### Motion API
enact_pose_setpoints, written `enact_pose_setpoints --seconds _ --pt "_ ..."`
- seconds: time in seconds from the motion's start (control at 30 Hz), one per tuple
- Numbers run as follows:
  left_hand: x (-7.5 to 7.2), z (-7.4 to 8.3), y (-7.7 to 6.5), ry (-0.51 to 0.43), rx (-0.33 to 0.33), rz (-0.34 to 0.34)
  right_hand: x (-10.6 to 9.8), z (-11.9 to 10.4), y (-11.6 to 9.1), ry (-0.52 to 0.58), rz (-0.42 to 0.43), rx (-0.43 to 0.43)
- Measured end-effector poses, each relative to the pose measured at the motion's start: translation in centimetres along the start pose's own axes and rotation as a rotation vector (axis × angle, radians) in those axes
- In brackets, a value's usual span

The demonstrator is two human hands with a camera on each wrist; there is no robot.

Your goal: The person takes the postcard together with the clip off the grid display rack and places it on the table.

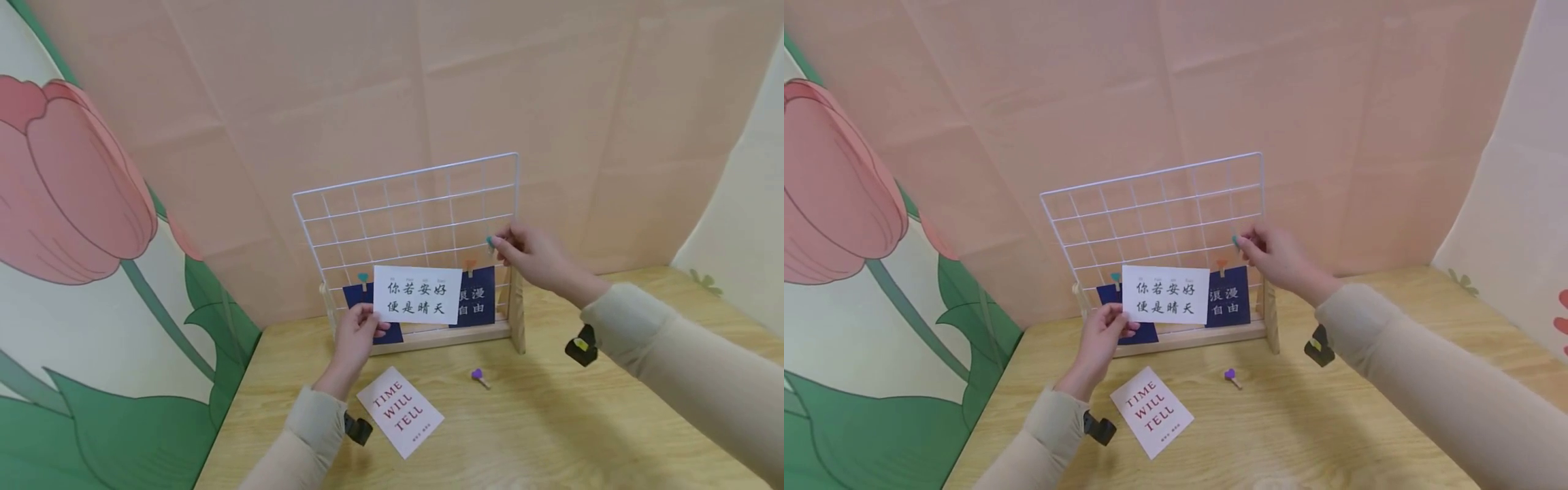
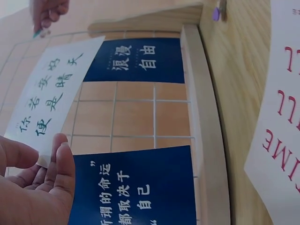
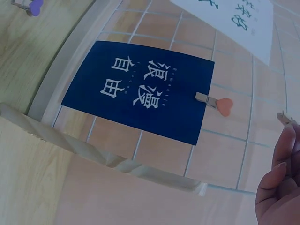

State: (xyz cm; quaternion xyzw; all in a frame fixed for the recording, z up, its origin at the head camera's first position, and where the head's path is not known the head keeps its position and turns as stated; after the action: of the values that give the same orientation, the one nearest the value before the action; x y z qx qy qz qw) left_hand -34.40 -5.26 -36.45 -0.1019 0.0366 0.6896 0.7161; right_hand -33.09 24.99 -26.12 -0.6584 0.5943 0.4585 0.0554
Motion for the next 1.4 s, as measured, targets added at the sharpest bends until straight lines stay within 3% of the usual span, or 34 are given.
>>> enact_pose_setpoints --seconds 0.27,0.57,0.97,1.4 --pt "-0.5 -1.2 -0.3 -0.016 0.009 -0.007 0.1 0.6 -0.7 -0.018 0.012 -0.01" --pt "-0.8 -2.7 -0.7 -0.016 -0.043 -0.022 0.7 1.2 -1.5 -0.032 -0.034 0.027" --pt "-1.5 -4.5 -0.9 -0.012 -0.055 0.015 1.7 2.2 -2.5 -0.035 -0.061 0.029" --pt "-1.7 -5.9 -1.2 0.017 -0.073 -0.015 4.0 2.0 -3.4 -0.024 -0.107 -0.07"
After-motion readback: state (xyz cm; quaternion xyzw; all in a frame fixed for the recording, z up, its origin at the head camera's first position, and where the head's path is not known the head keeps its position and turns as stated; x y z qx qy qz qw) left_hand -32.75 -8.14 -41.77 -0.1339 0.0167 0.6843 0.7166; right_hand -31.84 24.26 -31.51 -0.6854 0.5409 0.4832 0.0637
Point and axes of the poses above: each hand's wrist, its own y-axis towards the middle knuckle, its own x-axis out of the palm, z = x × y, the point moved 7 cm from there along y, towards the middle knuckle, and after that the axes turned 13 degrees about -x, right-handed, at the moved point
